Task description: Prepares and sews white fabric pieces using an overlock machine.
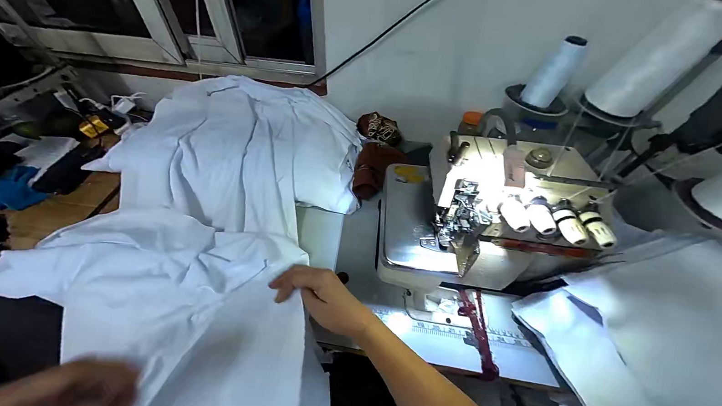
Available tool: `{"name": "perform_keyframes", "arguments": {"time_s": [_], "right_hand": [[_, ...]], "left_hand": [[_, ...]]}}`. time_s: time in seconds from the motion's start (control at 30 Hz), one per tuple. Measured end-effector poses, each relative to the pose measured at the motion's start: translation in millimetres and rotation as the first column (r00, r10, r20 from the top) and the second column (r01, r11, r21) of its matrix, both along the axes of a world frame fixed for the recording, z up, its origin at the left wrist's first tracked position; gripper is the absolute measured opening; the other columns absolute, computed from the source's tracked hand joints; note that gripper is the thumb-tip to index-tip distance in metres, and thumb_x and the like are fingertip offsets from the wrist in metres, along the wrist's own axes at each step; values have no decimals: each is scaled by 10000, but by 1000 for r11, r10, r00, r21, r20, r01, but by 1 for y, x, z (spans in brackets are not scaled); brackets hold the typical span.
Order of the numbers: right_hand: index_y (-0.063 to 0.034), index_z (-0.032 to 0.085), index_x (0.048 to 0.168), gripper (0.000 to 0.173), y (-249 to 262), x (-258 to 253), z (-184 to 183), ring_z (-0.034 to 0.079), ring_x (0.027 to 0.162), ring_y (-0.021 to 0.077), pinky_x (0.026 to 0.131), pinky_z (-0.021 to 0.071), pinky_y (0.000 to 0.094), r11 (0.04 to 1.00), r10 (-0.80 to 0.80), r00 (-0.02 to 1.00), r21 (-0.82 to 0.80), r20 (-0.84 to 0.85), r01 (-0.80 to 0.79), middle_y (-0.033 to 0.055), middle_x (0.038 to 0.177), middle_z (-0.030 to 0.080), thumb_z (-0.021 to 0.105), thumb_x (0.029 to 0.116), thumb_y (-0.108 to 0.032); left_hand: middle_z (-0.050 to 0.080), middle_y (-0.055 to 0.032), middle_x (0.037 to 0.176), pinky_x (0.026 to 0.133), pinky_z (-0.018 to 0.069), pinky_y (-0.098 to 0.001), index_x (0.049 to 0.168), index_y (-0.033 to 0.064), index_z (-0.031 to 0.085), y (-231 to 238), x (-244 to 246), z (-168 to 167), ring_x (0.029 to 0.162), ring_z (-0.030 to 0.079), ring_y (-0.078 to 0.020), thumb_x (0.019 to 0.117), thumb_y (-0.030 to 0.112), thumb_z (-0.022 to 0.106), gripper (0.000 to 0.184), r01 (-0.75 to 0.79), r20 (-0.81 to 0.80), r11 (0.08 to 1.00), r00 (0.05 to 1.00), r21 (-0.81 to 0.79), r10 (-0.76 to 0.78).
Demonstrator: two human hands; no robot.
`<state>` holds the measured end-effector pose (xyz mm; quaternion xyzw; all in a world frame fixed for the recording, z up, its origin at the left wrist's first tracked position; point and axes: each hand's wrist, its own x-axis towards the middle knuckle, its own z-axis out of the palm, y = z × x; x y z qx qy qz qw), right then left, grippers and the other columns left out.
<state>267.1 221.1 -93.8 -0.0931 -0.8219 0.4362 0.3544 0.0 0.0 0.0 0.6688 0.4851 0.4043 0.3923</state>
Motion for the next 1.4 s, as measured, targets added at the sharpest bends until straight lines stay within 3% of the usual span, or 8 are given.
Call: {"name": "perform_keyframes", "arguments": {"time_s": [0.13, 0.33, 0.5, 0.63, 0.87, 1.03, 1.27, 1.4], "right_hand": [[73, 727, 1029, 344, 1, 17, -44, 634, 1197, 247, 1068, 480, 398, 993, -49, 991, -101, 122, 61, 173, 1206, 703, 389, 971, 86], [66, 728, 1012, 336, 0, 20, -46, 655, 1138, 205, 1007, 511, 348, 987, -66, 997, -145, 38, 71, 165, 1182, 709, 398, 1003, 5], [68, 728, 1023, 324, -1, 20, -49, 655, 1142, 206, 1016, 511, 345, 988, -57, 998, -145, 8, 58, 171, 1175, 708, 412, 1006, -2], [71, 727, 1022, 292, -3, 21, -43, 663, 1117, 220, 988, 520, 343, 986, -70, 997, -148, 33, 75, 178, 1167, 709, 444, 997, 1], [50, 663, 1113, 197, -8, 19, -45, 642, 1087, 241, 911, 557, 387, 981, -159, 986, -107, 52, 164, 180, 1197, 639, 558, 957, -10], [26, 556, 1370, 631, -34, 13, -37, 594, 1176, 322, 989, 526, 471, 941, -335, 942, -45, 31, 336, 213, 1299, 587, 811, 864, -253], [101, 687, 1078, 248, -89, 9, -7, 709, 865, 239, 820, 567, 406, 964, -6, 996, -264, 92, 30, 197, 912, 717, 607, 1011, -125], [66, 697, 1056, 284, -67, 9, 20, 665, 806, 193, 768, 543, 366, 902, -116, 968, -385, 221, 196, 164, 890, 694, 625, 1017, -206]], "left_hand": [[639, -152, 1208, 707, 597, -407, 1565, 99, 328, 85, -8, -94, 819, 687, -210, 951, 179, 597, 675, -491, -165, 853, 869, -176, 466], [701, -176, 855, 681, 548, -486, 1082, -47, 700, 167, -6, -70, 678, 645, -264, 1024, 53, 589, 160, -577, -408, 816, 741, 19, 533], [390, -188, 1577, 1073, 493, -449, 1588, 71, 221, 223, -6, -42, 1332, 553, -284, 1007, 74, 509, 648, -344, -118, 927, 925, 152, 362], [712, -162, 1046, 904, 563, -511, 1142, -35, 676, 213, 28, -52, 952, 697, -269, 1038, 99, 523, 228, -161, -376, 980, 906, 120, 195], [607, -33, 858, 741, 529, -362, 888, 51, 671, 174, 69, -104, 796, 603, -141, 943, 180, 688, 142, -65, -376, 997, 923, 46, 78], [680, 35, 808, 649, 533, -195, 937, 118, 662, 150, 67, -69, 708, 630, -46, 906, 77, 626, 64, -35, -39, 999, 999, -22, 34], [651, 145, 955, 793, 540, -169, 1034, 192, 644, 121, 48, -13, 860, 621, 36, 1002, 206, 591, 63, -376, 2, 841, 913, 388, 407], [631, -80, 928, 817, 526, -334, 1020, -57, 611, 167, 50, -26, 844, 598, -99, 988, 112, 596, 173, -380, -147, 811, 862, 445, 485]]}}
